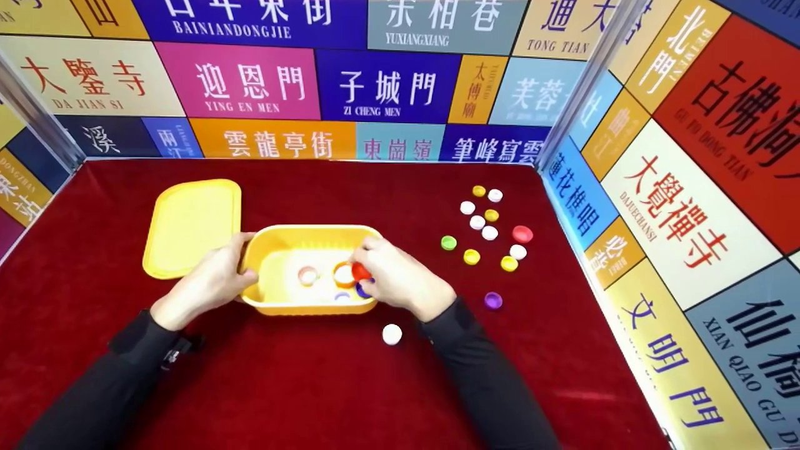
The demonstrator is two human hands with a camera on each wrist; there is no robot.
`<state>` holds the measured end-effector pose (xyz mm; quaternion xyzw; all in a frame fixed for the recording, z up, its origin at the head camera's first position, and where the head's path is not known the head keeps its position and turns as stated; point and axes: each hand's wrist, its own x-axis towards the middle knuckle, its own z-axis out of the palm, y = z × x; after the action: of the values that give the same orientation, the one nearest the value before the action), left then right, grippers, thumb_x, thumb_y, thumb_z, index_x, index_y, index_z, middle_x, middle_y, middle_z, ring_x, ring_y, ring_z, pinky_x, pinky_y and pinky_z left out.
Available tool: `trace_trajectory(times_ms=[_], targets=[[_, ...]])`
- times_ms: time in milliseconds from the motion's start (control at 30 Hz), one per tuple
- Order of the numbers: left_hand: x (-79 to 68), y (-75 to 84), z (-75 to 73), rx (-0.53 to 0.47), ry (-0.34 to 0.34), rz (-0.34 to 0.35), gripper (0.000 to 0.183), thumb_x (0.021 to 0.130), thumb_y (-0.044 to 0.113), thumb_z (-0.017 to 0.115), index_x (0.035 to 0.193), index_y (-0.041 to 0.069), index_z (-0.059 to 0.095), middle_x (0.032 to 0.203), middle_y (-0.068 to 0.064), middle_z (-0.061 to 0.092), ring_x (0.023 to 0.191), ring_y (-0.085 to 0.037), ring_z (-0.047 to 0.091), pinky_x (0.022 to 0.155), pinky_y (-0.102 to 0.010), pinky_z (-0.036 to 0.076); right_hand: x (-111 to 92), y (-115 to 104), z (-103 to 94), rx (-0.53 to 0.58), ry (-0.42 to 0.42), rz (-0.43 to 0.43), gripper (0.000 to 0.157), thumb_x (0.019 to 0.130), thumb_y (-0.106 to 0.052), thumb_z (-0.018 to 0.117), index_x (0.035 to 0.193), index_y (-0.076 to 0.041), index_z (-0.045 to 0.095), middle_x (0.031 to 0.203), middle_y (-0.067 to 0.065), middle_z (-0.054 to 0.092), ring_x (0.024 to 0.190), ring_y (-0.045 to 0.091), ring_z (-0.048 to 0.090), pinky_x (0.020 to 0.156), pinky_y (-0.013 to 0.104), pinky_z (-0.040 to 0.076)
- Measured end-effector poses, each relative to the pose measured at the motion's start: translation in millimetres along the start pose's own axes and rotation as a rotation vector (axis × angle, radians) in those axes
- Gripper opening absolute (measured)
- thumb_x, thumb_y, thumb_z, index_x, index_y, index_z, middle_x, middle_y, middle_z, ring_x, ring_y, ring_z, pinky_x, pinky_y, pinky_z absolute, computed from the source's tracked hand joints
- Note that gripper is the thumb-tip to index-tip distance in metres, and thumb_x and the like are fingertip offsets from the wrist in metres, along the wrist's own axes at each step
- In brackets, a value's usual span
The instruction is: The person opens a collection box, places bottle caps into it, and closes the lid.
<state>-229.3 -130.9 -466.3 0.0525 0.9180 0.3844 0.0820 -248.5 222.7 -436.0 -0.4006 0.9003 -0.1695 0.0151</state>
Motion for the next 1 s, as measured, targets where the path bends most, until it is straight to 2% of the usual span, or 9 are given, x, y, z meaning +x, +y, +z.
trace_trajectory(times_ms=[200, 400, 667, 867, 1000], targets=[[0.2, 0.4, -1.3, -0.008, 0.004, 0.012, 0.080, 0.102, -0.002, 0.062, 0.177, -0.001, 0.034, 0.148, -0.037, 0.067, 0.087, -0.031, 0.075, 0.063, -0.030, 0.061, -1.0, 0.3, -0.2, -0.023, 0.013, -0.009, 0.036, 0.100, -0.010, 0.089, 0.135, -0.003, 0.082, 0.123, 0.017, 0.073, 0.112, 0.036, 0.070, 0.104, 0.050, 0.063], [0.6, -0.2, -0.8, -0.019, -0.012, -0.001, 0.080, 0.103, -0.001, 0.062, 0.178, 0.000, 0.032, 0.149, -0.037, 0.067, 0.082, -0.028, 0.074, 0.062, -0.030, 0.062, -1.9, -0.1, -2.0, 0.009, 0.021, -0.016, 0.037, 0.100, -0.009, 0.089, 0.135, 0.000, 0.081, 0.128, 0.022, 0.075, 0.113, 0.036, 0.072, 0.105, 0.051, 0.064], [0.9, -2.4, 0.6, -0.023, -0.015, -0.004, 0.081, 0.103, -0.001, 0.062, 0.178, 0.000, 0.031, 0.150, -0.038, 0.067, 0.081, -0.028, 0.074, 0.063, -0.030, 0.063, -4.4, 2.8, -7.4, -0.002, 0.075, -0.045, 0.035, 0.102, -0.009, 0.087, 0.136, 0.001, 0.080, 0.127, 0.020, 0.075, 0.112, 0.034, 0.070, 0.100, 0.050, 0.064], [1.0, -3.0, 1.0, -0.016, -0.010, 0.004, 0.081, 0.104, 0.000, 0.062, 0.178, -0.002, 0.030, 0.150, -0.038, 0.067, 0.083, -0.029, 0.075, 0.063, -0.031, 0.063, -8.2, 8.1, -16.0, 0.017, 0.104, -0.014, 0.041, 0.105, -0.011, 0.085, 0.144, -0.003, 0.078, 0.128, 0.018, 0.074, 0.109, 0.036, 0.071, 0.095, 0.046, 0.063], [0.9, -3.4, 1.0, -0.010, -0.005, 0.010, 0.081, 0.104, 0.000, 0.062, 0.178, -0.004, 0.030, 0.149, -0.040, 0.067, 0.084, -0.029, 0.075, 0.062, -0.031, 0.063, -11.0, 13.4, -22.3, 0.038, 0.129, 0.006, 0.044, 0.105, -0.009, 0.085, 0.147, -0.002, 0.076, 0.131, 0.020, 0.075, 0.112, 0.038, 0.073, 0.097, 0.049, 0.066]])
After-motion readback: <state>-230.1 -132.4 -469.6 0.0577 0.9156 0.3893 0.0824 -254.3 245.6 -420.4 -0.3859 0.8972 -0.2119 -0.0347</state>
